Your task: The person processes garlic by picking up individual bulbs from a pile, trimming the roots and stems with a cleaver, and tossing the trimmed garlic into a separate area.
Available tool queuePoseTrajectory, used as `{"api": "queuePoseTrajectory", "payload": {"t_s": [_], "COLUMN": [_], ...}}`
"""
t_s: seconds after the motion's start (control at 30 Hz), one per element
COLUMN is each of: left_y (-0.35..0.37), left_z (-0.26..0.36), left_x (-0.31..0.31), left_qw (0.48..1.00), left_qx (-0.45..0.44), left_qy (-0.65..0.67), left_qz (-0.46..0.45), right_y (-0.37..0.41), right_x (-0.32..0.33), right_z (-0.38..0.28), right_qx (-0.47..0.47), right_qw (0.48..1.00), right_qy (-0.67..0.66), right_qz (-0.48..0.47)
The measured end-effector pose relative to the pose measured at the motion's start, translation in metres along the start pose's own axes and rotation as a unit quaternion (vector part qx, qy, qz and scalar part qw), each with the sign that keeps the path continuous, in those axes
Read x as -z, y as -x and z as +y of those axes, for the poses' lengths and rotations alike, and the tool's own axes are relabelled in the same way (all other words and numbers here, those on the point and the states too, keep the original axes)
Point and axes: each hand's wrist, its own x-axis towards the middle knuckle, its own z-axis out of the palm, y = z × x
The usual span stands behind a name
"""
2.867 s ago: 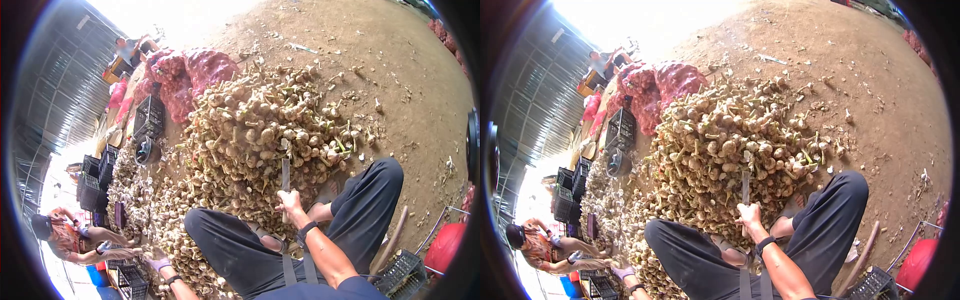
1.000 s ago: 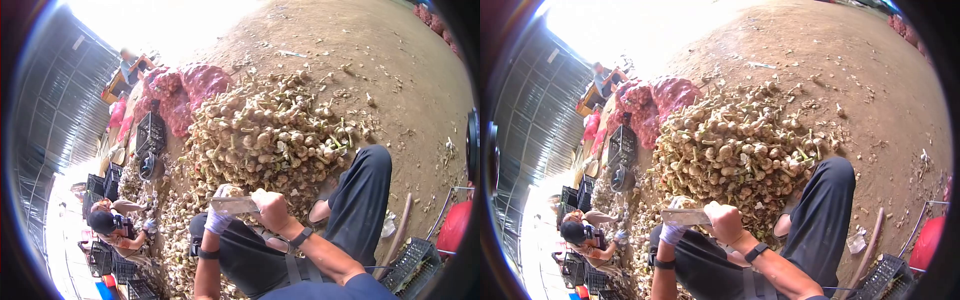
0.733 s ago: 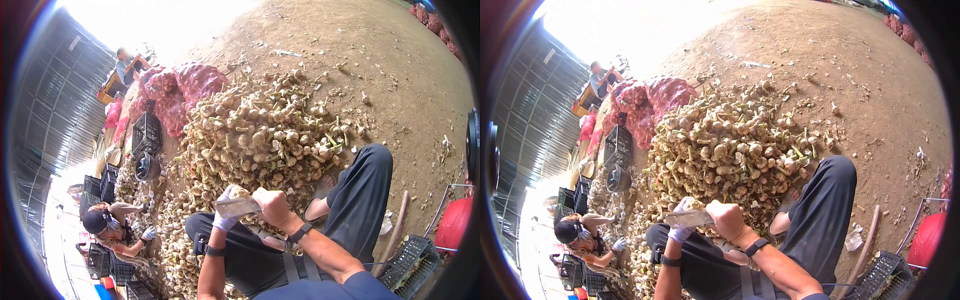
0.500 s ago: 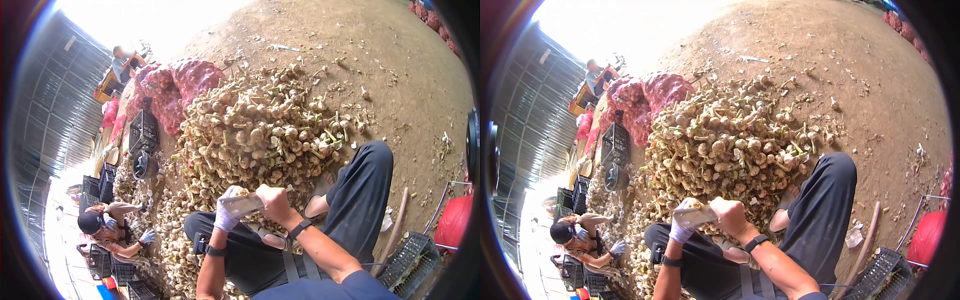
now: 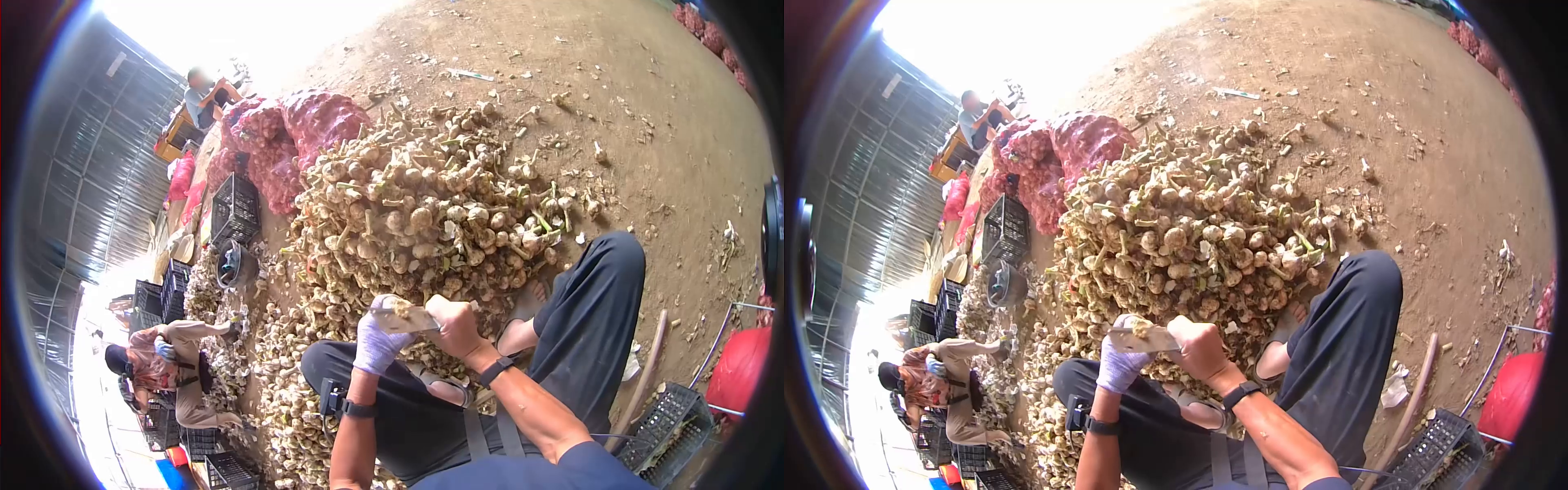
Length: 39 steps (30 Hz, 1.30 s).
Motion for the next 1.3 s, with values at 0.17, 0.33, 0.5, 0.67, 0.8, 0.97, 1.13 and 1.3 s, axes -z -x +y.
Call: {"api": "queuePoseTrajectory", "payload": {"t_s": [0.17, 0.33, 0.5, 0.67, 0.8, 0.97, 1.13, 1.3], "left_y": [-0.007, -0.005, -0.001, -0.002, -0.005, -0.005, -0.006, -0.006], "left_z": [0.007, 0.006, 0.022, 0.016, -0.001, 0.004, 0.009, 0.013], "left_x": [0.002, -0.002, -0.006, -0.013, -0.017, -0.007, -0.008, -0.011], "left_qw": [0.999, 0.998, 0.997, 0.994, 0.995, 0.996, 0.999, 0.976], "left_qx": [0.018, 0.021, 0.073, 0.072, 0.075, -0.026, -0.005, -0.021], "left_qy": [-0.036, -0.047, -0.024, 0.067, 0.035, -0.082, -0.038, -0.217], "left_qz": [-0.038, -0.027, -0.005, 0.054, 0.051, -0.006, 0.004, -0.013], "right_y": [-0.006, 0.003, 0.011, 0.024, 0.000, 0.000, 0.000, 0.007], "right_x": [0.011, 0.008, -0.011, -0.013, 0.004, 0.016, 0.020, 0.013], "right_z": [-0.007, -0.002, 0.016, 0.047, 0.010, -0.005, -0.007, 0.000], "right_qx": [0.038, 0.023, -0.141, -0.347, -0.149, 0.002, 0.019, 0.001], "right_qw": [0.999, 0.999, 0.987, 0.933, 0.986, 0.999, 0.999, 1.000], "right_qy": [0.016, 0.012, 0.051, -0.003, -0.057, -0.018, 0.004, 0.007], "right_qz": [-0.027, -0.034, 0.053, 0.096, 0.055, -0.047, -0.046, -0.021]}}
